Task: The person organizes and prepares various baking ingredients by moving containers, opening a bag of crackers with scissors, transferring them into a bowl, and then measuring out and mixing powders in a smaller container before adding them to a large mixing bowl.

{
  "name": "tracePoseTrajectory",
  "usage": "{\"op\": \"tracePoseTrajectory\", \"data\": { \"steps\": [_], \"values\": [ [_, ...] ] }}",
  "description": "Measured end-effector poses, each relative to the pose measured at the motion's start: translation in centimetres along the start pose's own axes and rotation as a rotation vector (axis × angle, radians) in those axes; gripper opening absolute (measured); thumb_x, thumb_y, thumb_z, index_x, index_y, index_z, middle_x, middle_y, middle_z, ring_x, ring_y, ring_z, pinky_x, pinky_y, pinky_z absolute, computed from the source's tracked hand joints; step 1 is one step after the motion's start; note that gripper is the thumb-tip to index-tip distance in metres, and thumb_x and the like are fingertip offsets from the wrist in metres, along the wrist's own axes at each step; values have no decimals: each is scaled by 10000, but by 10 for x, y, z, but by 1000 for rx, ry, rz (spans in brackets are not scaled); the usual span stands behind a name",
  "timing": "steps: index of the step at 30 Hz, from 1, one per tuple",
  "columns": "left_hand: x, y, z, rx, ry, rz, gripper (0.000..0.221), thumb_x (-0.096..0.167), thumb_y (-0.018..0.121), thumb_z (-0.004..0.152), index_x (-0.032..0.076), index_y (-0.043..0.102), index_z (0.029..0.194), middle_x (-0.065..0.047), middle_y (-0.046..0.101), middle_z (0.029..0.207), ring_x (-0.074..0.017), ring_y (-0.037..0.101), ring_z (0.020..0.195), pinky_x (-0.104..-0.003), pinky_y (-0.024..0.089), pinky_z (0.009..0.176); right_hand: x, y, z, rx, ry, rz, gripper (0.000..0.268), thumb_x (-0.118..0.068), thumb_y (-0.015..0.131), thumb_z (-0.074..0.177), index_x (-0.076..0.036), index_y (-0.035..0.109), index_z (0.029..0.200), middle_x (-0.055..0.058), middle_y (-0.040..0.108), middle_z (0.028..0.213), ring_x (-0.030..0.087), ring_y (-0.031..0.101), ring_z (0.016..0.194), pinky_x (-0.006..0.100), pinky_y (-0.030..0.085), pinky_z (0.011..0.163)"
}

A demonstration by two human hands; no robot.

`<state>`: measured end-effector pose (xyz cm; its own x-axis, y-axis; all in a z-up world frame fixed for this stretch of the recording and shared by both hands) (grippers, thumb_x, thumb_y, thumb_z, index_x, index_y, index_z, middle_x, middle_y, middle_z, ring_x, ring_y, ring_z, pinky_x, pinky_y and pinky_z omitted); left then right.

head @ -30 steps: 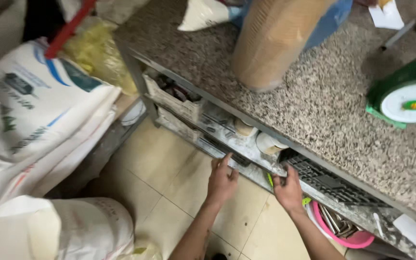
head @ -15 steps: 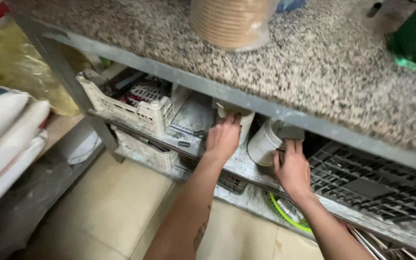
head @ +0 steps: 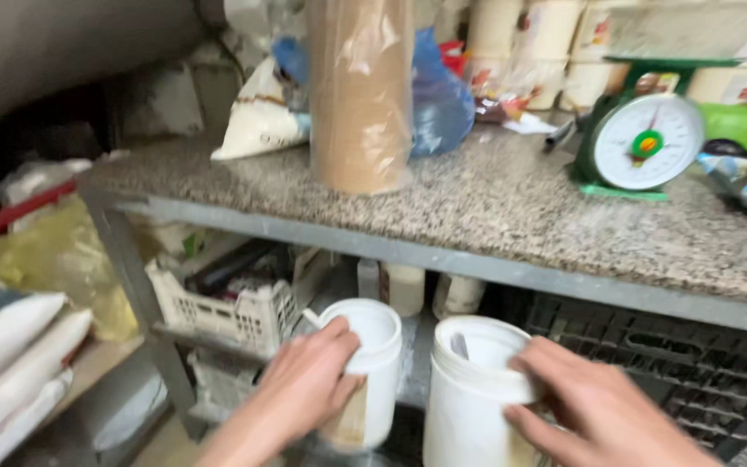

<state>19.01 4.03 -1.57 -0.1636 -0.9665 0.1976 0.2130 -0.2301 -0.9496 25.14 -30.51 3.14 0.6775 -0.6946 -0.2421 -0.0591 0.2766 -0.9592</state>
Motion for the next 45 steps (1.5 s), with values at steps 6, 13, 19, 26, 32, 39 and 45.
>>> {"op": "tracePoseTrajectory", "data": {
  "steps": [6, 13, 19, 26, 32, 39, 45],
  "values": [
    [65, -183, -63, 50, 194, 36, 288, 488, 795, 1057, 283, 806, 1260, 72, 766, 1229, -207, 854, 1047, -515, 701, 863, 18, -122, -55, 680, -327, 266, 534, -607, 816, 681, -147, 854, 950, -1, 814, 768, 144, 739, 621, 287, 505, 619],
    [149, -285, -11, 285, 209, 183, 294, 523, 824, 1084, 242, 741, 1108, 59, 688, 1086, -223, 772, 845, -539, 611, 764, 101, -244, 19, 803, -126, 112, 752, -128, 939, 676, 71, 703, 1362, 183, 648, 1205, 287, 636, 961, 373, 494, 783],
    [158, -265, 134, 211, 182, 172, 375, 354, 806, 1068, 87, 700, 1309, -92, 669, 1417, -376, 702, 1243, -652, 613, 1008, 22, -273, 90, 448, 376, -434, 617, -592, 777, 921, -231, 736, 1420, 55, 825, 1383, 336, 805, 1195, 527, 590, 1014],
    [73, -173, 364, 343, 106, 276, 515, 352, 913, 869, 81, 802, 1293, -150, 705, 1361, -494, 804, 1122, -695, 652, 942, 111, -238, 224, 439, 220, -360, 565, -448, 755, 955, -136, 767, 1425, 193, 808, 1390, 455, 763, 1325, 624, 582, 1148],
    [29, -130, 439, 490, -34, 247, 394, 77, 641, 1013, -83, 714, 1366, -220, 614, 1447, -528, 806, 1081, -739, 631, 936, 172, -198, 331, 544, 211, -335, 587, -405, 745, 945, -152, 697, 1472, 179, 697, 1469, 457, 779, 1262, 626, 636, 1044],
    [91, -162, 281, 603, 153, 261, 527, -69, 661, 1024, 36, 554, 1529, -169, 555, 1460, -512, 808, 1076, -682, 692, 888, 125, -195, 301, 606, 88, -287, 718, -227, 717, 997, -121, 551, 1688, 291, 502, 1667, 634, 716, 1273, 745, 597, 1040],
    [82, -161, 97, 872, 404, 128, 510, 193, 753, 1107, 108, 571, 1575, -113, 587, 1331, -467, 798, 967, -636, 659, 693, 2, -174, 128, 930, -440, -248, 171, -167, 846, 1282, -4, 840, 1334, 148, 772, 1064, 406, 777, 913, 490, 593, 872]
  ]
}}
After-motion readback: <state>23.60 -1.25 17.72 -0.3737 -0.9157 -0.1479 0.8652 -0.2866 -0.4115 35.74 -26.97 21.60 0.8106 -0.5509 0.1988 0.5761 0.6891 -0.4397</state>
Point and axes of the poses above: each hand's wrist, its own z-axis towards the middle knuckle, its own y-axis out of the palm, x = y × z, the point moved 3 cm from there along z, towards the middle knuckle
